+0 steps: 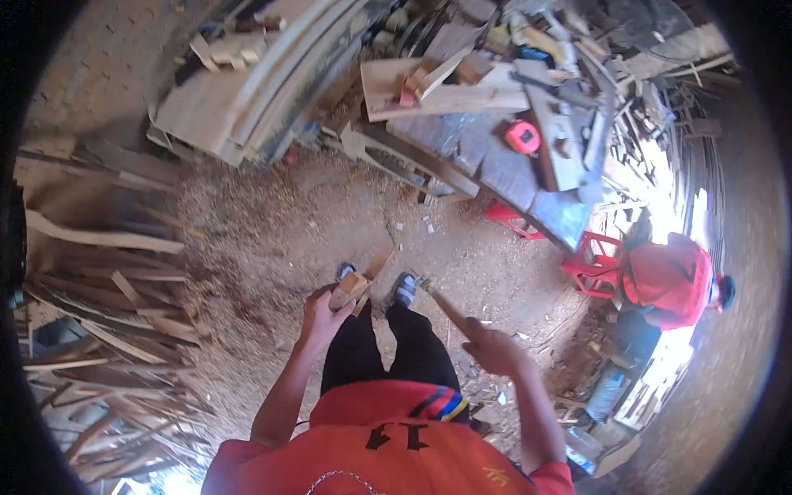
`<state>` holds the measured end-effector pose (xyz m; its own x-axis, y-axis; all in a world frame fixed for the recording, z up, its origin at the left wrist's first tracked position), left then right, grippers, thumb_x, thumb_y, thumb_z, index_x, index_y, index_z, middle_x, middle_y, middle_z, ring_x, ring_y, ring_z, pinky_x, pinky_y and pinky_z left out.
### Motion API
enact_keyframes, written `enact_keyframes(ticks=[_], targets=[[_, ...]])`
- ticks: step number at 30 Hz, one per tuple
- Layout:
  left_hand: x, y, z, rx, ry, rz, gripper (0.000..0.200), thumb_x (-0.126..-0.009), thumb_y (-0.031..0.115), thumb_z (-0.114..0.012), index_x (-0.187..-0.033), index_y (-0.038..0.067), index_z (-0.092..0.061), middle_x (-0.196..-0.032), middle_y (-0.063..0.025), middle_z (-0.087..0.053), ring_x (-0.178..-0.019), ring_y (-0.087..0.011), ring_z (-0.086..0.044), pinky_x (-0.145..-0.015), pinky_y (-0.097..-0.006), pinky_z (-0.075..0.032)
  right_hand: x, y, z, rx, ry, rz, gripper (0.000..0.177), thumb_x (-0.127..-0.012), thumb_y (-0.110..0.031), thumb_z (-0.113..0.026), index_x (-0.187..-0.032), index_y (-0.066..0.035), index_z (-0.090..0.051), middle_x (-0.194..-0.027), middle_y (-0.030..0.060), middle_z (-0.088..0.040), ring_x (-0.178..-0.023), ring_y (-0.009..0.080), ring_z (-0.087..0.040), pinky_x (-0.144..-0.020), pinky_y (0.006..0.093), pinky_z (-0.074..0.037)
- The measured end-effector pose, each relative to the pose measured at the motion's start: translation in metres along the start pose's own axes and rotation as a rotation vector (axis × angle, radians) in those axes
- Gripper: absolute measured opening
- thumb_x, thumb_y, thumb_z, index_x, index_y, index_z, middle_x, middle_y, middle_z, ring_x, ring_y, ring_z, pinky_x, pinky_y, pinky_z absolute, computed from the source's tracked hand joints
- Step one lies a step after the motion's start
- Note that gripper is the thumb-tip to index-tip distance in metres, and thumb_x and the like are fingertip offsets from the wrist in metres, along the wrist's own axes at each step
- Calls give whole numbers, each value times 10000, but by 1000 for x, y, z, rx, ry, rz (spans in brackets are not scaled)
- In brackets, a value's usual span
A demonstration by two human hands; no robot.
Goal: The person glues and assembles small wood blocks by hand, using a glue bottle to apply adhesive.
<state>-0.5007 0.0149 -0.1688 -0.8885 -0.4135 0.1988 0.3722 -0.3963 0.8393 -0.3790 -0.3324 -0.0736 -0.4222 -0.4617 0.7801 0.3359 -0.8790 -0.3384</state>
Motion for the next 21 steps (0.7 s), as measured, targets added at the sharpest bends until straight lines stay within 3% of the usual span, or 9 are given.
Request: enact_keyframes(ticks=[2, 4, 5, 7, 10, 14, 16, 20, 21], targets=[[6, 38, 37, 5, -37, -44, 341, -821, 187, -834, -1082, -5, -726, -982, -209, -736, -913, -406, -719, -810, -467, -567, 55, -32, 64, -242, -179, -304, 601, -1026, -349, -651, -1509, -79, -416, -903, 218, -735, -749, 328, -749, -630, 458, -583], [6, 64, 63, -55, -53, -33, 345, -846, 238, -830, -1073, -4, -733, -983, -209, -740, -907, -397, -723, -793, -461, -564, 80, -18, 86, -391, -88, -204, 669, -1026, -385, -677, -1558, -80, -409, -858, 138, -709, -679, 171, -699, -579, 349, -553], [6, 78, 75, -54, -66, -7, 348, -851, 251, -829, -1070, -2, -735, -982, -210, -741, -907, -394, -723, -790, -461, -563, 82, -1, 88, -536, -6, -115, 699, -1027, -370, -687, -1577, -59, -389, -840, 88, -673, -658, 140, -659, -567, 339, -534], [4, 107, 92, -59, -78, -9, 352, -860, 268, -827, -1067, -2, -738, -981, -210, -743, -905, -392, -723, -785, -461, -561, 95, -16, 124, -787, 181, -43, 708, -1026, -356, -694, -1576, -31, -388, -805, 41, -610, -638, 130, -613, -550, 324, -513], [-10, 154, 105, -51, -36, -109, 354, -866, 277, -825, -1066, -3, -740, -976, -208, -746, -901, -393, -722, -780, -463, -560, 91, -34, 181, -734, 387, -7, 610, -1060, -358, -645, -1566, -104, -418, -826, 12, -557, -585, 106, -549, -488, 290, -452], [-28, 215, 107, -19, 32, -235, 344, -868, 266, -825, -1062, -5, -737, -961, -198, -743, -885, -380, -724, -773, -455, -557, 72, -58, 199, -1020, 759, 51, 521, -1108, -374, -546, -1563, -149, -427, -836, -10, -508, -532, 71, -467, -445, 258, -386], [-43, 244, 98, 13, 50, -230, 333, -867, 251, -825, -1059, -6, -736, -955, -188, -740, -876, -363, -726, -767, -442, -556, 39, -46, 203, -1226, 779, 101, 462, -1113, -388, -532, -1500, -145, -466, -848, -13, -502, -552, 64, -466, -455, 248, -388], [-77, 285, 69, 53, 60, -144, 307, -858, 208, -829, -1065, -2, -742, -954, -164, -740, -862, -316, -730, -765, -407, -555, -47, -5, 269, -1355, 668, 179, 366, -1120, -409, -505, -1339, -117, -509, -844, -24, -496, -550, 57, -454, -455, 240, -390], [-89, 295, 61, 59, 69, -144, 309, -856, 207, -831, -1068, 0, -743, -958, -163, -742, -863, -314, -730, -770, -406, -556, -58, 3, 281, -1357, 657, 206, 376, -1118, -409, -509, -1358, -120, -506, -845, -25, -497, -551, 58, -454, -457, 240, -392]])
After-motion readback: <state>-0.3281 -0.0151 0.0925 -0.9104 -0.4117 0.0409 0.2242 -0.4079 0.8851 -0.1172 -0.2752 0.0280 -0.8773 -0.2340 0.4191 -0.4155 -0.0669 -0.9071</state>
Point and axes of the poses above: each hand's wrist, its own x-axis away from the middle knuckle, its own z-axis out of the back of the hand, y = z × x, the point moved 7 cm from there along -x, towards the middle knuckle
